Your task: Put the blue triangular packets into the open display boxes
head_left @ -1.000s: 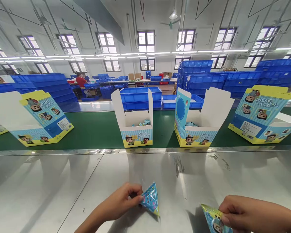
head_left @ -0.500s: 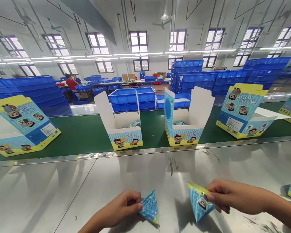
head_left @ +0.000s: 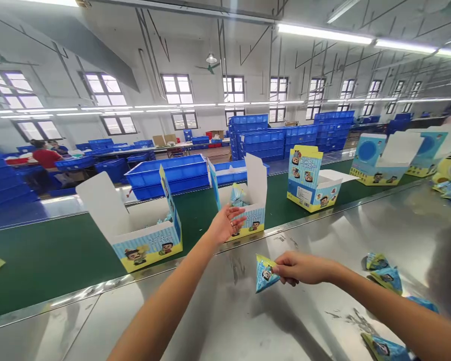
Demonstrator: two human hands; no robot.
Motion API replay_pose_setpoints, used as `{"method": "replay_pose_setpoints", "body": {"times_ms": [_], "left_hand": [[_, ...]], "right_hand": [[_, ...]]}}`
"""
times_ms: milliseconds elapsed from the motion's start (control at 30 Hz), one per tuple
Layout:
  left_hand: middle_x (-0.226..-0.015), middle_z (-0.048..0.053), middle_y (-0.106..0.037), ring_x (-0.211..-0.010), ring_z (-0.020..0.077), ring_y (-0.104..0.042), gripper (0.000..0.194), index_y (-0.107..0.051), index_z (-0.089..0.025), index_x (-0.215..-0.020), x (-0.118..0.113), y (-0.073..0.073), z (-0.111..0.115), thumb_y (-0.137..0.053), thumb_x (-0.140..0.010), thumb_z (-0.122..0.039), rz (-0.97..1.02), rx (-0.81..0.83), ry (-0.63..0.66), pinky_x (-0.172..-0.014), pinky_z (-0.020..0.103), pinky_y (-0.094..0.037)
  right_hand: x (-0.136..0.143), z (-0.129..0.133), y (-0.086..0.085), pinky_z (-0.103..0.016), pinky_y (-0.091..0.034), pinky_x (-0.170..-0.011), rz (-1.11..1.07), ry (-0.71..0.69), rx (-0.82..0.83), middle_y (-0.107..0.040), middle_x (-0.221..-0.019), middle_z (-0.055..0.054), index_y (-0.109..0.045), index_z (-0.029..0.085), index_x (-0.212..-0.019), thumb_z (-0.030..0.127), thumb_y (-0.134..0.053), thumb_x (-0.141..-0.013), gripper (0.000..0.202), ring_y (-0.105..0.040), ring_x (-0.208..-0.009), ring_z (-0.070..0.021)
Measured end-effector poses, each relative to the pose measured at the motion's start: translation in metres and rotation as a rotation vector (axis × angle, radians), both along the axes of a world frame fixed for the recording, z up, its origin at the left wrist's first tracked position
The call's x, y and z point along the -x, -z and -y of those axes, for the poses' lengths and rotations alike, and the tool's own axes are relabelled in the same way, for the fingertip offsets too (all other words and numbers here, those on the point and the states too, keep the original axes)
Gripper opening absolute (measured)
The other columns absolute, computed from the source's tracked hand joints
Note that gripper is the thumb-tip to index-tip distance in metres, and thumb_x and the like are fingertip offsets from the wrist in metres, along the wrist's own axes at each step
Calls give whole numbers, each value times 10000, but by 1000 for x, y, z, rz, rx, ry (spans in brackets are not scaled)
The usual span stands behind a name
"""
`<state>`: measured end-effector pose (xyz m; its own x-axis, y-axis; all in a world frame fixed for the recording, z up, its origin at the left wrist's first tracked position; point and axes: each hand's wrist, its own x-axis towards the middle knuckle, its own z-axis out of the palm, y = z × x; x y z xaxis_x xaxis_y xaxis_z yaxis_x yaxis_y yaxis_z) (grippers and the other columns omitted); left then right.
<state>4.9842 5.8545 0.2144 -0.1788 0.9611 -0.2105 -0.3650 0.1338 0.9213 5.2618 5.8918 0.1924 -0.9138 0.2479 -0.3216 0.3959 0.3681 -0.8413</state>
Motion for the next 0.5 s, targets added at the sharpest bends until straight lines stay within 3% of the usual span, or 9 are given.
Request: {"method": "replay_pose_setpoints", "body": {"times_ms": [33,100,200,267,333,400,500], "left_hand": [[-1339,93,-672,-972,148,-714,347,-583,-202,-1088,-9,-3,-4,-565,-979,-530,-18,24,53,-735,229,-537],[-1297,121,-696,-913,170,-736,405,-618,-177,-1099,-25,3,10,-662,-932,-543,-90,96,211,-695,243,-527],[-1108,149,-757,-798,211,-744,561,-687,-137,-1042,-29,24,65,-857,-778,-601,-239,196,454,-616,259,-477],[-1055,149,-775,-800,212,-737,632,-711,-139,-1023,-16,30,111,-878,-730,-673,-312,252,546,-646,267,-485],[-1078,133,-781,-868,212,-737,630,-725,-167,-1063,2,23,159,-843,-760,-706,-365,283,591,-704,270,-500],[-1149,106,-771,-969,227,-741,559,-722,-220,-1134,22,7,211,-751,-862,-707,-426,278,604,-760,278,-513],[-1207,64,-755,-1038,263,-739,482,-725,-305,-1166,46,-16,296,-589,-963,-720,-548,324,465,-814,335,-564]], "right_hand": [[-3,-3,0,-256,-394,-586,-1,22,-21,-558,-685,-20,-577,165,-788,878,-459,-911,733,-510,-622,-135],[-6,-8,-4,-259,-414,-594,-5,58,-76,-587,-706,-31,-575,170,-797,843,-424,-937,705,-538,-636,-144],[-5,-17,-21,-272,-446,-628,-11,105,-212,-644,-732,-53,-584,171,-789,705,-413,-998,598,-595,-670,-165],[5,-30,-45,-282,-452,-656,-21,149,-343,-679,-752,-64,-612,168,-784,567,-433,-1034,503,-624,-700,-176],[25,-49,-76,-299,-458,-688,-27,208,-490,-695,-772,-63,-645,165,-787,456,-471,-1047,427,-636,-723,-184],[51,-71,-110,-331,-481,-760,-24,287,-631,-694,-797,-51,-672,157,-825,418,-521,-1051,376,-642,-759,-193],[85,-95,-150,-398,-518,-873,-4,407,-766,-702,-906,-50,-684,141,-1019,479,-505,-1076,387,-659,-833,-203]]}}
